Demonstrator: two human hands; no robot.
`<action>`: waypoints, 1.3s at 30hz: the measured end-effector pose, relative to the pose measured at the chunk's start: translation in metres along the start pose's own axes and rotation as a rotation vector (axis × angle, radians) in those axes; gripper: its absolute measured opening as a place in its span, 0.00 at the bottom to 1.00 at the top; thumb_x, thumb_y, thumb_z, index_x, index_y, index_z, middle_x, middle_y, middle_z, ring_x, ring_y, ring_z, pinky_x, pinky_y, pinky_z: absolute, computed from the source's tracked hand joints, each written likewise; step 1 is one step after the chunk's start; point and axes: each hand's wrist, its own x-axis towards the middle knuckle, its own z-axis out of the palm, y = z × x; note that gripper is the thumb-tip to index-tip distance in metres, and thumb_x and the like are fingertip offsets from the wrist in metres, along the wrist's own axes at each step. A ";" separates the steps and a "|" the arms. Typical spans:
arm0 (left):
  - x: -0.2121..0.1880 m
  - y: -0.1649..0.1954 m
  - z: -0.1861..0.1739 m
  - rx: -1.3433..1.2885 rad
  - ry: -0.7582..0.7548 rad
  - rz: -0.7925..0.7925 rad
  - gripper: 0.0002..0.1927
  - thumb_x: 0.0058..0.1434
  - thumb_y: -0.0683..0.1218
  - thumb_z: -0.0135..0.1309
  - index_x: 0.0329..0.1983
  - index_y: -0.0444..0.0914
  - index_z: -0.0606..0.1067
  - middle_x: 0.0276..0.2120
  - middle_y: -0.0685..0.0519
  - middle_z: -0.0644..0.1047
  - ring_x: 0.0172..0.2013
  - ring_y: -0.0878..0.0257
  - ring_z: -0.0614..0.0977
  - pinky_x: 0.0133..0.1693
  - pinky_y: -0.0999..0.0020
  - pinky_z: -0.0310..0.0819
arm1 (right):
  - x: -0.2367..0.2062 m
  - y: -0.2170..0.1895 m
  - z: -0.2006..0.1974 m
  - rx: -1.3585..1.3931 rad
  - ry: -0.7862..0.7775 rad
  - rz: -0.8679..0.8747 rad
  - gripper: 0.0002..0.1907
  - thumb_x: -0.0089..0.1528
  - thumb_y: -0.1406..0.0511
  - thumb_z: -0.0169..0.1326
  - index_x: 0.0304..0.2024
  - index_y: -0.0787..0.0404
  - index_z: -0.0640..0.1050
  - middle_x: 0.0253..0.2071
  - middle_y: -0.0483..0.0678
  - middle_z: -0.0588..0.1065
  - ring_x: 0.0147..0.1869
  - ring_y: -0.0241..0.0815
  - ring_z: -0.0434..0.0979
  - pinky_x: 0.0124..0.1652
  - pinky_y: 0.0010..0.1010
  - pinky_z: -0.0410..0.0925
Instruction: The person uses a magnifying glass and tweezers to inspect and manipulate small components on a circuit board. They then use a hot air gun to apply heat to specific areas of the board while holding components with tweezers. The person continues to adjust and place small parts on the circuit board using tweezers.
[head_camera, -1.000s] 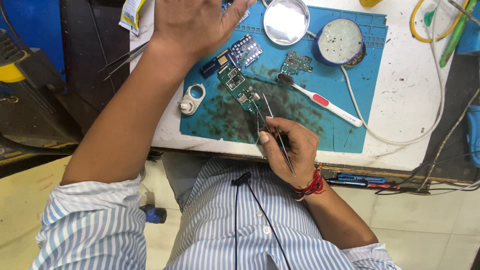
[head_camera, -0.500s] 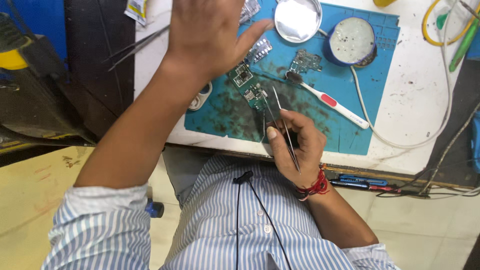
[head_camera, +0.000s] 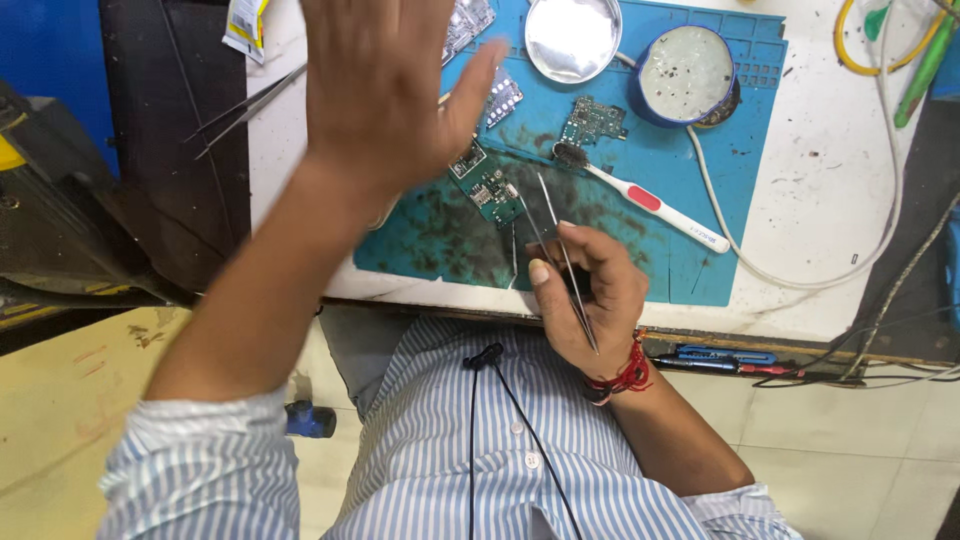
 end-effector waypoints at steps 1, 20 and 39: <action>-0.014 0.011 -0.007 -0.032 0.014 -0.023 0.18 0.73 0.52 0.58 0.57 0.35 0.77 0.56 0.37 0.71 0.59 0.40 0.69 0.62 0.38 0.53 | 0.000 -0.001 0.000 -0.007 0.007 0.002 0.18 0.68 0.74 0.57 0.60 0.69 0.70 0.44 0.52 0.82 0.47 0.36 0.83 0.46 0.23 0.73; -0.124 0.095 0.016 -0.076 -0.049 -0.223 0.13 0.68 0.51 0.60 0.53 0.44 0.79 0.71 0.44 0.64 0.72 0.49 0.61 0.73 0.36 0.38 | 0.003 -0.008 -0.015 -0.065 0.048 0.182 0.11 0.66 0.75 0.61 0.52 0.69 0.79 0.45 0.52 0.82 0.47 0.33 0.81 0.49 0.22 0.73; -0.120 0.098 0.017 -0.078 -0.115 -0.255 0.15 0.69 0.56 0.59 0.53 0.46 0.80 0.73 0.42 0.60 0.74 0.47 0.56 0.73 0.33 0.32 | 0.008 -0.005 -0.017 -0.064 0.036 0.228 0.08 0.67 0.74 0.60 0.48 0.69 0.78 0.41 0.49 0.81 0.41 0.28 0.79 0.42 0.19 0.71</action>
